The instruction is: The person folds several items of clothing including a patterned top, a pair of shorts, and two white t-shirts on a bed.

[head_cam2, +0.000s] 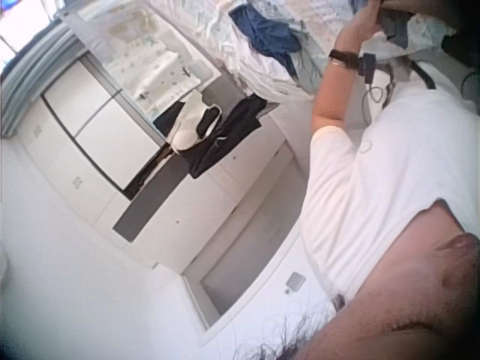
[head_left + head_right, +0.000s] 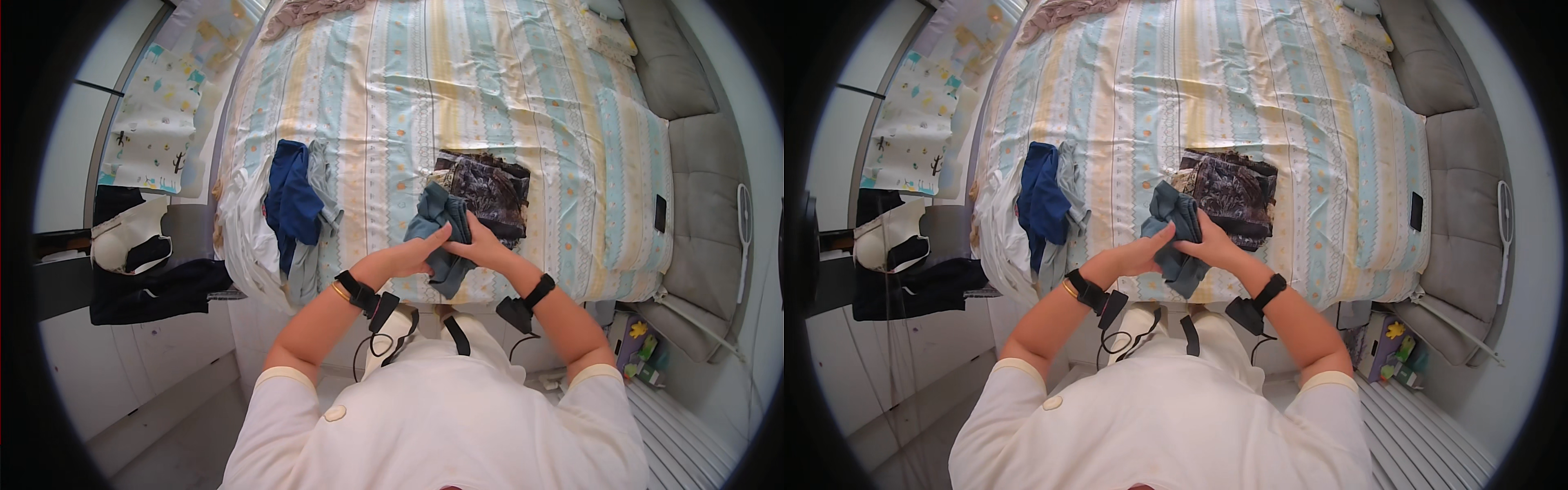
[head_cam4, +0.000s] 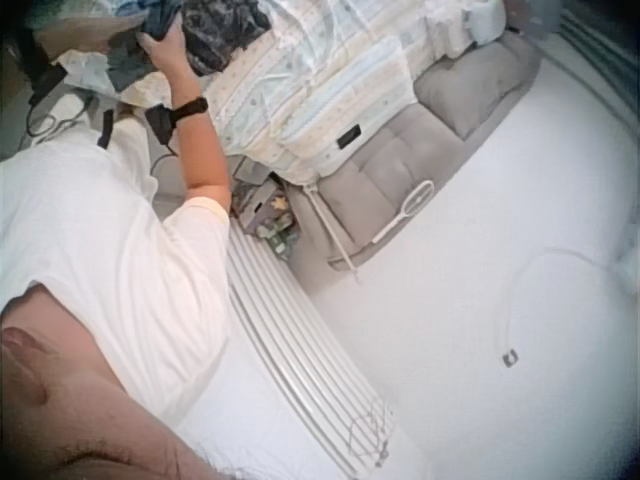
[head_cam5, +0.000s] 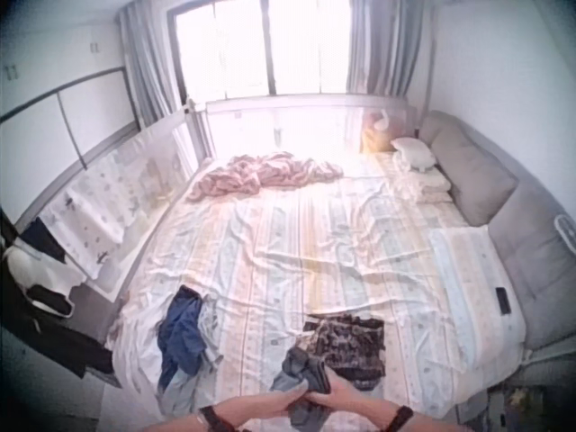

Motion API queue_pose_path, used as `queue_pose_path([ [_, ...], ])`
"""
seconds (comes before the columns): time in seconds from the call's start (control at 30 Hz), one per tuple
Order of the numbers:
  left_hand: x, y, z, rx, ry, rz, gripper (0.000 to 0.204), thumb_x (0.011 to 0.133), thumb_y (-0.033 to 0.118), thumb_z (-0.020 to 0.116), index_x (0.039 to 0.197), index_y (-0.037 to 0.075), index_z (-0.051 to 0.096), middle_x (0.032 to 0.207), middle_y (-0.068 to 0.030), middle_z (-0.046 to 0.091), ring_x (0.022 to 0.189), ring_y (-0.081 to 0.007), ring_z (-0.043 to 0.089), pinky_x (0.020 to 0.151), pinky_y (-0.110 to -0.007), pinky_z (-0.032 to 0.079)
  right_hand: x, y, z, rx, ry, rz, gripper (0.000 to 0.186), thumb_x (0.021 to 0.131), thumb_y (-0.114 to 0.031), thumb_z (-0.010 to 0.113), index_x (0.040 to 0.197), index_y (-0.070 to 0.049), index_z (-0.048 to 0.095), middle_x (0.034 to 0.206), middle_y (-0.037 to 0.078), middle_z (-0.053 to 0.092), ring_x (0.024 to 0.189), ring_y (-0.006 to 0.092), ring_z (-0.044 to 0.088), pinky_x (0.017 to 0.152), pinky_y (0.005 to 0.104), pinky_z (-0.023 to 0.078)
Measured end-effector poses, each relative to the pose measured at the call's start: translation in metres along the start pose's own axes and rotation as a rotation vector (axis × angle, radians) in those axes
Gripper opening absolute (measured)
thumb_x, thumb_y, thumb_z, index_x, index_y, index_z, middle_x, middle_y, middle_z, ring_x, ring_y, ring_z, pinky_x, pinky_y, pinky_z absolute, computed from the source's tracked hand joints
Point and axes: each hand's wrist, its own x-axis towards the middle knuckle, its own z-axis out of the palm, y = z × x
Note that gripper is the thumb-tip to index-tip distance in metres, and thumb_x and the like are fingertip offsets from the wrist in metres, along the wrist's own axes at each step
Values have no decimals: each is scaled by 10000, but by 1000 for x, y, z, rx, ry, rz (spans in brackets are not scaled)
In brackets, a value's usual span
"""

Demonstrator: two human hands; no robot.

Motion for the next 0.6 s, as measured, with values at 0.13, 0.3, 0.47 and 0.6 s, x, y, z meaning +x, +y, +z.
queue_pose_path([
  [0.13,-5,2,5,21,-31,-113,732,870,630,318,1353,81,311,1248,-117,487,1104,-239,517,906,-457,452,-10,-3,8,111,-189,17,991,696,-390,740,1383,19,153,1365,193,307,1263,253,321,1036,329,268],
  [0.3,21,-9,-10,372,42,-252,815,851,644,362,1229,-76,407,1125,-175,549,972,-237,583,861,-378,491,6,64,34,-257,52,-49,977,689,-347,748,1399,-33,154,1330,184,364,1219,244,380,1005,326,318],
  [0.47,12,9,-12,543,155,-153,854,831,650,419,1228,-106,381,1192,-161,496,1054,-236,548,899,-336,446,1,70,0,466,48,132,574,826,-73,521,1361,-76,311,1185,36,503,1016,117,483,875,240,404],
  [0.6,44,4,-48,678,111,375,660,913,428,470,1391,43,225,1387,-143,292,1210,-236,419,963,-355,388,6,43,-48,339,244,203,495,825,-144,526,1285,-8,403,1132,70,538,977,118,500,861,232,407],
])
